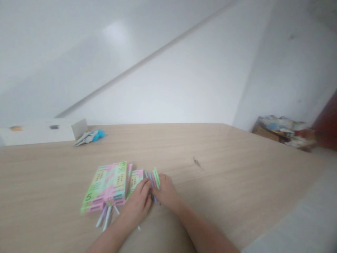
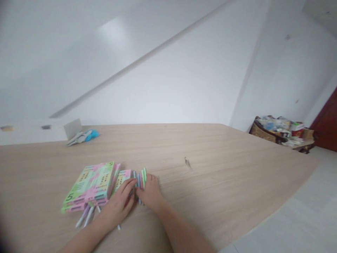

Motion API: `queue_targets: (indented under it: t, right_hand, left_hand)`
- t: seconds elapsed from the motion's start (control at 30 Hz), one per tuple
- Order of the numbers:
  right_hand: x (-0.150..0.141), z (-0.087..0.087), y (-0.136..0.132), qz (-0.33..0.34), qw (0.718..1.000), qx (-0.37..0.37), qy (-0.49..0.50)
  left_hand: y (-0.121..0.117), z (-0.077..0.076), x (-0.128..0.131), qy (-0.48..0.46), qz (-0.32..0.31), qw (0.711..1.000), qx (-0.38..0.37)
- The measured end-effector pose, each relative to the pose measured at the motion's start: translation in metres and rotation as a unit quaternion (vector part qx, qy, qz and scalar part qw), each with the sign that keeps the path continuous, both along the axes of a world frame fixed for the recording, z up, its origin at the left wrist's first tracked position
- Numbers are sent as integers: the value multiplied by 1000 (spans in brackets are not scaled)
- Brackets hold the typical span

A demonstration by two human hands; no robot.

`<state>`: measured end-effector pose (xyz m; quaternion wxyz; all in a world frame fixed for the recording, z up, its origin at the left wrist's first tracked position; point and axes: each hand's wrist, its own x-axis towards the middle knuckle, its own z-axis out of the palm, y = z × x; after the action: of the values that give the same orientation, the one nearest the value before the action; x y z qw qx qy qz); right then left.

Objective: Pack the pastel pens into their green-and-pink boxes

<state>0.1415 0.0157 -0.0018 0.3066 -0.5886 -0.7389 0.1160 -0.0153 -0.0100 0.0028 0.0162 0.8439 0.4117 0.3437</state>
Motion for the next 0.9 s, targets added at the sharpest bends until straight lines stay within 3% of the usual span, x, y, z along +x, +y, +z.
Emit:
queue_targets:
  t: [0.17, 0.43, 0.9]
  right_hand:
    - [-1, 3, -2, -21, 999, -15, 23]
    - [5, 3, 6, -47, 994, -66, 70]
    - [8, 1, 6, -27, 997, -61, 45]
  left_hand:
    - [-3, 4, 0, 30, -3, 1000, 7]
    - [-6, 11, -1, 122, -10, 991, -48]
    - [-9, 13, 2, 174, -10, 982, -78]
